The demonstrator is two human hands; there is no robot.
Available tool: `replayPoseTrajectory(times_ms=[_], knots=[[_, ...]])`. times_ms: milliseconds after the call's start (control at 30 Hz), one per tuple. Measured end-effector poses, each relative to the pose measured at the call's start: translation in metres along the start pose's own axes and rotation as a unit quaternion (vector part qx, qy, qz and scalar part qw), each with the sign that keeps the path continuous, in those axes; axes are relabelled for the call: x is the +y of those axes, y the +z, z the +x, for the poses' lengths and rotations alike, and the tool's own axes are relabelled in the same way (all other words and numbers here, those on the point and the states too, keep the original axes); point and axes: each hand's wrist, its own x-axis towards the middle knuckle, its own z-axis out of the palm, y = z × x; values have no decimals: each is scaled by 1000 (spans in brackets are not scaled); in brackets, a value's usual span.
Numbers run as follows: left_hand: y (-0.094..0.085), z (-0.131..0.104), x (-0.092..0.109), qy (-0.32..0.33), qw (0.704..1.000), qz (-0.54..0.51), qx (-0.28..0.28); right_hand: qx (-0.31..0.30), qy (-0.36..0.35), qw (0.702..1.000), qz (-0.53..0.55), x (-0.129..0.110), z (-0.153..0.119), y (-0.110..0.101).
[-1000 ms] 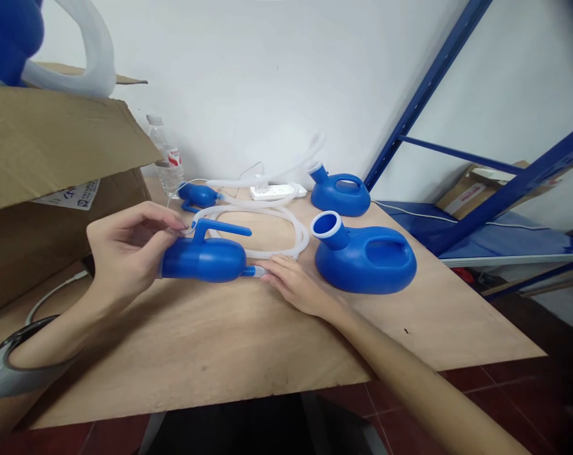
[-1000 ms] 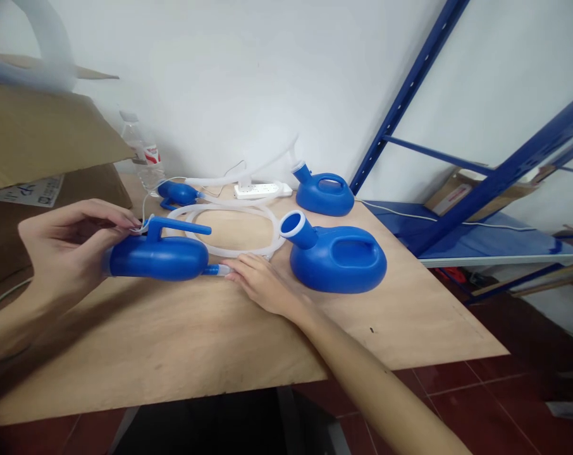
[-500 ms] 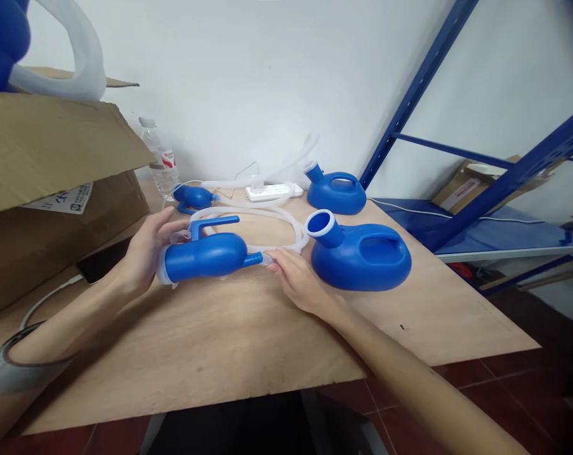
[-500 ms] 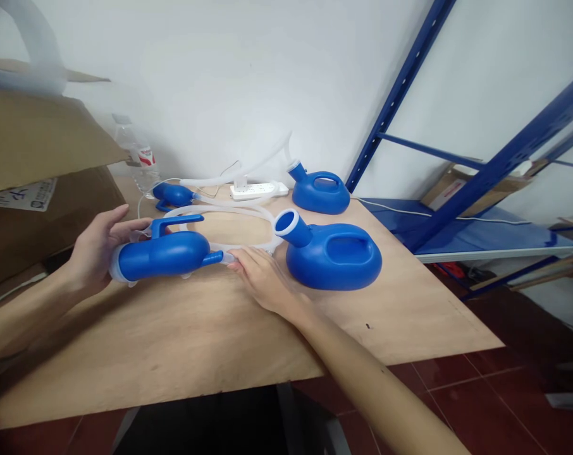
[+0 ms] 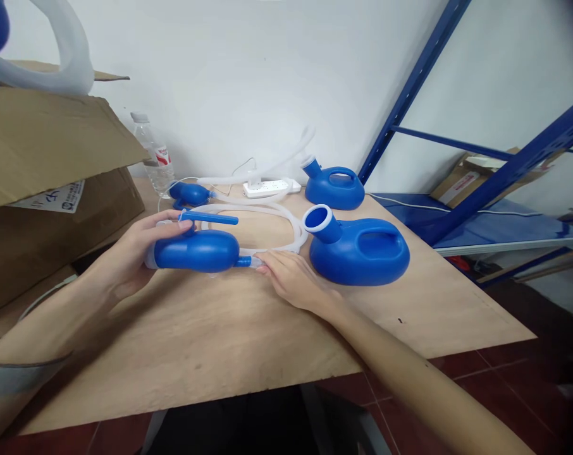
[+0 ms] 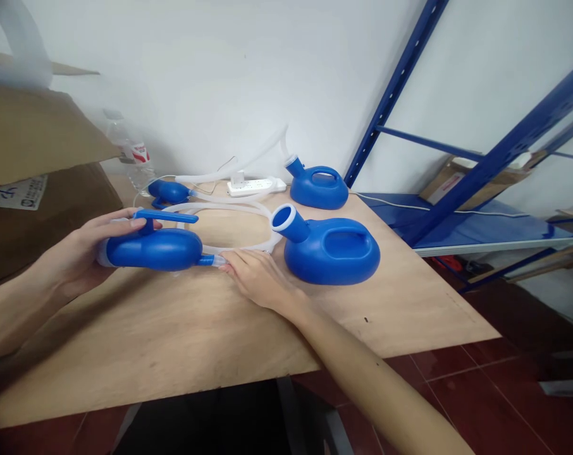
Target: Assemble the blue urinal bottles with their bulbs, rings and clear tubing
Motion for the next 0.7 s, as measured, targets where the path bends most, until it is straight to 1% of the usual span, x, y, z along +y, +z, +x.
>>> replayPoseTrajectory(times_ms=[100, 200, 267, 367, 400, 467, 567, 633, 700], knots=[[3, -3, 0, 39, 999, -22, 16, -14, 3, 1000, -2, -1, 0, 0], [3, -5, -5, 89, 996, -28, 15, -25, 7, 1000, 7, -1, -1, 0], [1, -4, -9, 135, 990, -30, -5, -31, 14, 999, 15, -1, -2, -1], [-6, 2, -16, 231, 971, 4, -56, -37, 31, 999, 25, 1, -3, -3], [-10, 4, -19, 260, 962, 34, -71, -37, 36, 998, 29, 1, -4, -3], [-19, 10, -23, 312, 937, 135, -77, -34, 41, 998, 38, 2, -5, -4], [-26, 13, -27, 382, 875, 295, -42, -38, 37, 998, 41, 3, -6, -5], [-27, 11, -27, 419, 838, 348, -30, -41, 28, 998, 28, 1, -6, -5], [-24, 7, -25, 448, 813, 370, -40, -45, 25, 999, 8, -2, -6, -6]])
